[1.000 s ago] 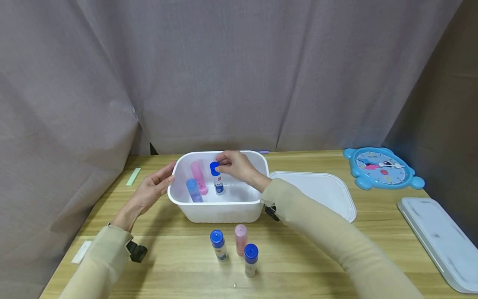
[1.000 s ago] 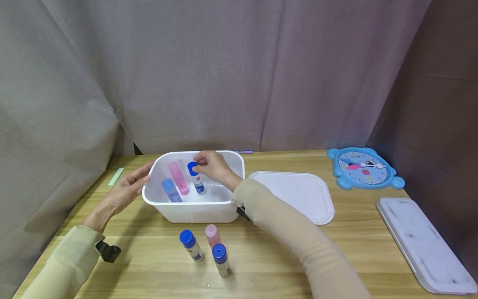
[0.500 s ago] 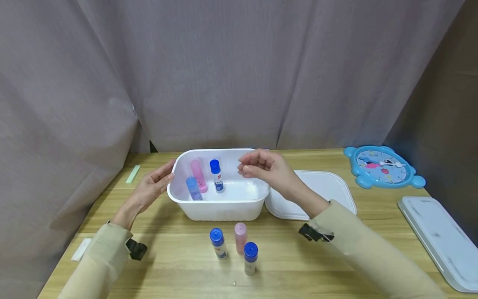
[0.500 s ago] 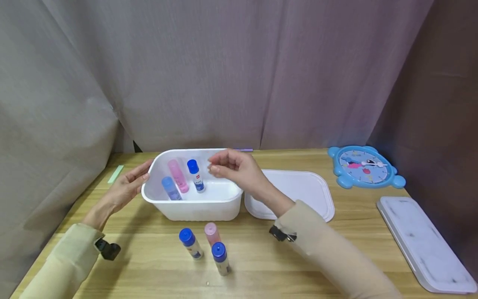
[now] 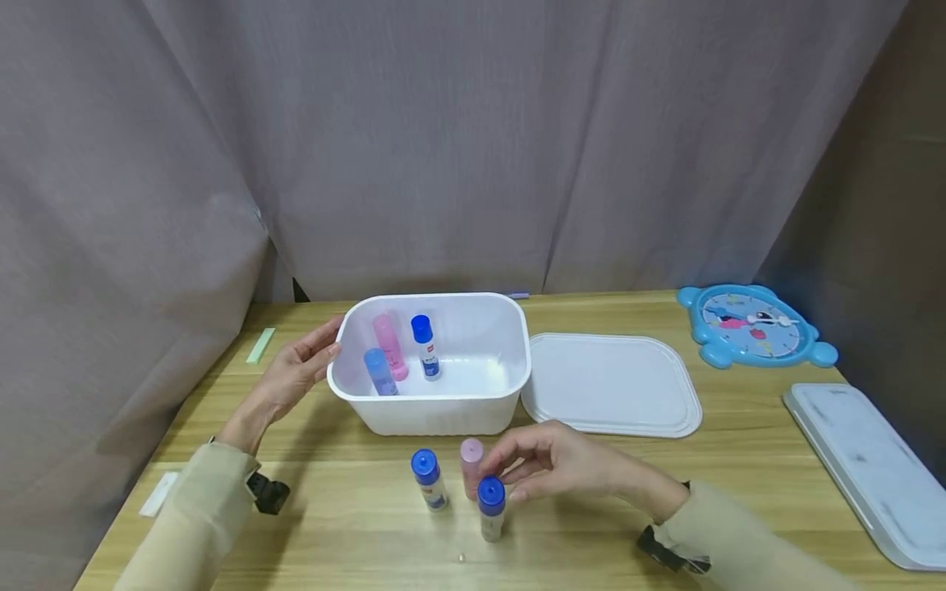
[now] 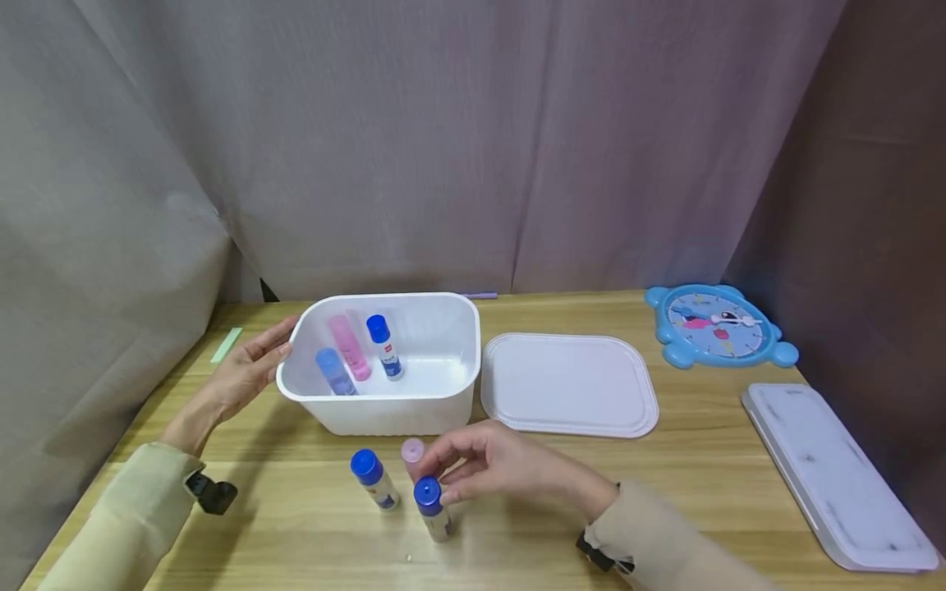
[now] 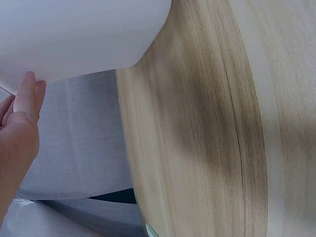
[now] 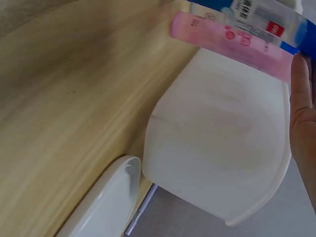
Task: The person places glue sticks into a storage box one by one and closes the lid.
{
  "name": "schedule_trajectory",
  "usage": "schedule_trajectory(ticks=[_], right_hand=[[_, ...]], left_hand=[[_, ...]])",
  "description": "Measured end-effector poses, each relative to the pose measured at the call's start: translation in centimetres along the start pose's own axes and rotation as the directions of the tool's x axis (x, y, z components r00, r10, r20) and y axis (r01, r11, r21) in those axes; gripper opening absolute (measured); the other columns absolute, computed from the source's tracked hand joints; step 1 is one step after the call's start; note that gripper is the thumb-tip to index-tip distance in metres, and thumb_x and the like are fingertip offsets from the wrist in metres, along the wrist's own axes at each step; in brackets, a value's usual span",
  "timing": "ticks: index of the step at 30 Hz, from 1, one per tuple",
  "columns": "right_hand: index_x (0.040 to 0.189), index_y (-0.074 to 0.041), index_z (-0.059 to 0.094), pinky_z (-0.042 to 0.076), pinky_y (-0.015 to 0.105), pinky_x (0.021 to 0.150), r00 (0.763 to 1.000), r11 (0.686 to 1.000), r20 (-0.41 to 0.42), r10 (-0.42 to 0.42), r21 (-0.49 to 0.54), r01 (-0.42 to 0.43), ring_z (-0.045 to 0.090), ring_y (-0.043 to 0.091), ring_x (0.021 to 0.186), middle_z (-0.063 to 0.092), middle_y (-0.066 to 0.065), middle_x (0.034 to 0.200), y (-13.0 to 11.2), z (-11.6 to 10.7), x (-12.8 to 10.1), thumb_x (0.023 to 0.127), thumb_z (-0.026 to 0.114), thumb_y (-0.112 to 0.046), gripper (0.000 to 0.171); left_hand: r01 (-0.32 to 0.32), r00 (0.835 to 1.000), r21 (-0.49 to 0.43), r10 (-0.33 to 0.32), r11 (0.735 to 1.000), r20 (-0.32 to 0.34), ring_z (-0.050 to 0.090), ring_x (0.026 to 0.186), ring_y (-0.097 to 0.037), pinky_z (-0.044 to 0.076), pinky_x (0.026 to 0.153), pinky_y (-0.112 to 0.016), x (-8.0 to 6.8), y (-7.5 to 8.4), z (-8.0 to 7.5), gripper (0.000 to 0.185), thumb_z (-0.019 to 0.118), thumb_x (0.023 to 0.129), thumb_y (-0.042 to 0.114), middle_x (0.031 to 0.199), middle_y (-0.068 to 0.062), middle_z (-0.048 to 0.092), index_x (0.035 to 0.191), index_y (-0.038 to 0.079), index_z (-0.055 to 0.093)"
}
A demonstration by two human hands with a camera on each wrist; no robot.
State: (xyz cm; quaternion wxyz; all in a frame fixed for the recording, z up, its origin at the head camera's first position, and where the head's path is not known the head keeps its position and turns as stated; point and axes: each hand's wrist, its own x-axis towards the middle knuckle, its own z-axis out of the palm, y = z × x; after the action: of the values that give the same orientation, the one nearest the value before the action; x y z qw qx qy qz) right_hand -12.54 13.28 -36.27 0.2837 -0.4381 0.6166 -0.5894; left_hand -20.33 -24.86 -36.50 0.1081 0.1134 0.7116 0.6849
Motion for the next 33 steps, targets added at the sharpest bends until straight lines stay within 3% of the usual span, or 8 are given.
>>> schedule_trajectory(ticks=[7, 16, 20, 24, 28, 33], right_hand=[[0.119, 0.004, 0.058, 0.051, 0.036, 0.093, 0.999, 0.999, -0.011, 0.047, -0.014, -0.047, 0.060, 0.016, 0.110, 0.060, 0.022, 0.118, 0.7, 0.8, 0.1, 0.086, 0.067, -0.008, 0.036], [0.115, 0.000, 0.061, 0.056, 0.033, 0.085, 0.998, 0.980, -0.026, -0.058, -0.193, 0.052, 0.060, 0.010, 0.106, 0.064, 0.018, 0.113, 1.2, 1.0, 0.1, 0.086, 0.068, -0.012, 0.031], [0.113, 0.000, 0.063, 0.057, 0.033, 0.083, 0.998, 0.977, -0.040, -0.046, -0.209, 0.036, 0.060, 0.009, 0.103, 0.065, 0.017, 0.110, 0.7, 0.7, -0.1, 0.086, 0.068, -0.013, 0.030], [0.109, 0.004, 0.062, 0.058, 0.033, 0.075, 0.996, 0.986, -0.079, -0.030, -0.168, 0.017, 0.063, 0.011, 0.095, 0.066, 0.015, 0.103, -0.8, -0.4, -0.3, 0.086, 0.068, -0.007, 0.026], [0.108, 0.003, 0.063, 0.059, 0.031, 0.068, 0.988, 0.988, -0.148, -0.053, -0.153, 0.030, 0.064, 0.012, 0.088, 0.068, 0.005, 0.100, -3.5, -2.4, 0.0, 0.085, 0.067, -0.001, 0.024], [0.111, -0.006, 0.063, 0.057, 0.030, 0.078, 0.952, 0.973, -0.256, -0.166, -0.198, 0.116, 0.065, 0.016, 0.094, 0.068, 0.000, 0.108, -7.0, -5.1, 0.8, 0.088, 0.061, 0.002, 0.025]], left_hand=[[-0.002, 1.000, -0.011, 0.002, 1.000, 0.001, 0.047, 0.116, 0.006, 0.044, 0.096, -0.015, -0.1, -0.2, -0.1, 0.060, 0.047, 0.099, 0.015, 0.153, -0.023, 0.017, 0.149, -0.001, 0.017], [0.011, 1.000, -0.013, -0.011, 1.000, -0.001, 0.046, 0.119, 0.004, 0.044, 0.096, -0.016, 0.0, -0.2, -0.1, 0.061, 0.048, 0.099, 0.016, 0.154, -0.022, 0.018, 0.149, 0.000, 0.017], [0.009, 1.000, -0.020, -0.009, 1.000, -0.003, 0.048, 0.116, 0.006, 0.045, 0.096, -0.015, 0.0, -0.2, -0.1, 0.061, 0.048, 0.099, 0.015, 0.153, -0.023, 0.018, 0.149, 0.000, 0.017], [0.006, 1.000, -0.019, -0.006, 1.000, -0.001, 0.048, 0.114, 0.007, 0.045, 0.096, -0.015, 0.0, -0.1, -0.1, 0.061, 0.048, 0.099, 0.016, 0.153, -0.023, 0.017, 0.149, 0.000, 0.017], [0.003, 1.000, -0.017, -0.003, 1.000, -0.006, 0.048, 0.113, 0.008, 0.045, 0.095, -0.014, 0.0, -0.1, -0.1, 0.061, 0.047, 0.099, 0.015, 0.153, -0.023, 0.017, 0.149, -0.001, 0.016], [0.001, 1.000, -0.025, -0.001, 1.000, -0.002, 0.048, 0.113, 0.007, 0.044, 0.096, -0.014, 0.0, -0.2, -0.1, 0.062, 0.048, 0.099, 0.015, 0.153, -0.024, 0.016, 0.149, -0.002, 0.016]])
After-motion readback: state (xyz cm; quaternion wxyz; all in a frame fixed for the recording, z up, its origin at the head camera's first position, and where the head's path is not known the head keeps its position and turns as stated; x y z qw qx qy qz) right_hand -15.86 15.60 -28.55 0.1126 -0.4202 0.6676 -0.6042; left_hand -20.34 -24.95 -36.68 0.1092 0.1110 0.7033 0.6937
